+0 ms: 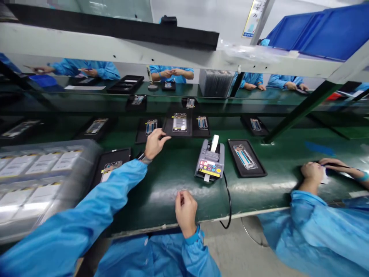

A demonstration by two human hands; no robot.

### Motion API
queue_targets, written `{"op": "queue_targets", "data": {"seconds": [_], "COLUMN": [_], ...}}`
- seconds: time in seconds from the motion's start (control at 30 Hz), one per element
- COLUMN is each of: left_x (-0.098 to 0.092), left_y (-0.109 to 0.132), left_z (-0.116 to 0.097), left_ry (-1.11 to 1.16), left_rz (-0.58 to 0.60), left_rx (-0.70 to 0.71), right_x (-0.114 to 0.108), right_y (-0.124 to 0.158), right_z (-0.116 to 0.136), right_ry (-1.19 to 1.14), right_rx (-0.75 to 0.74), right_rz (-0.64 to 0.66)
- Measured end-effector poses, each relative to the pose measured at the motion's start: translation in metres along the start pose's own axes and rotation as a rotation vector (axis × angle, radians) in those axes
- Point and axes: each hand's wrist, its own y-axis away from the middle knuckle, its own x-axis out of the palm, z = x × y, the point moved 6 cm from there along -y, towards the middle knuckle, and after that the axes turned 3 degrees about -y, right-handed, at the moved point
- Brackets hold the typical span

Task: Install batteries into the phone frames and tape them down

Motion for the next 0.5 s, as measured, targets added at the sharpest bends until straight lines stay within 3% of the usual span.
{"op": "queue_targets", "data": {"seconds": [0.1, 0.2, 0.33, 0.5], "left_x": [0.072, 0.142, 0.208, 0.247], "left_y": [-0.069, -0.105, -0.112, -0.102], "left_z": [-0.029, -0.069, -0.111, -0.135], "left_ry": [-0.081, -0.130, -0.119, -0.138], "left_rz": [0.155, 0.306, 0.445, 0.640], "left_rx": [0.026, 0.065, 0.165, 0.259], "right_x": [0.002, 0.003, 0.003, 0.001], "right_y": [0.000, 0.000, -0.001, 0.000], "right_z": [-0.002, -0.001, 0.000, -0.003], "right_ry": [0.009, 0.033, 0.028, -0.030], "right_rx": [-0.005, -0.008, -0.001, 0.034], "right_rz": [-0.015, -0.046, -0.072, -0.128]}}
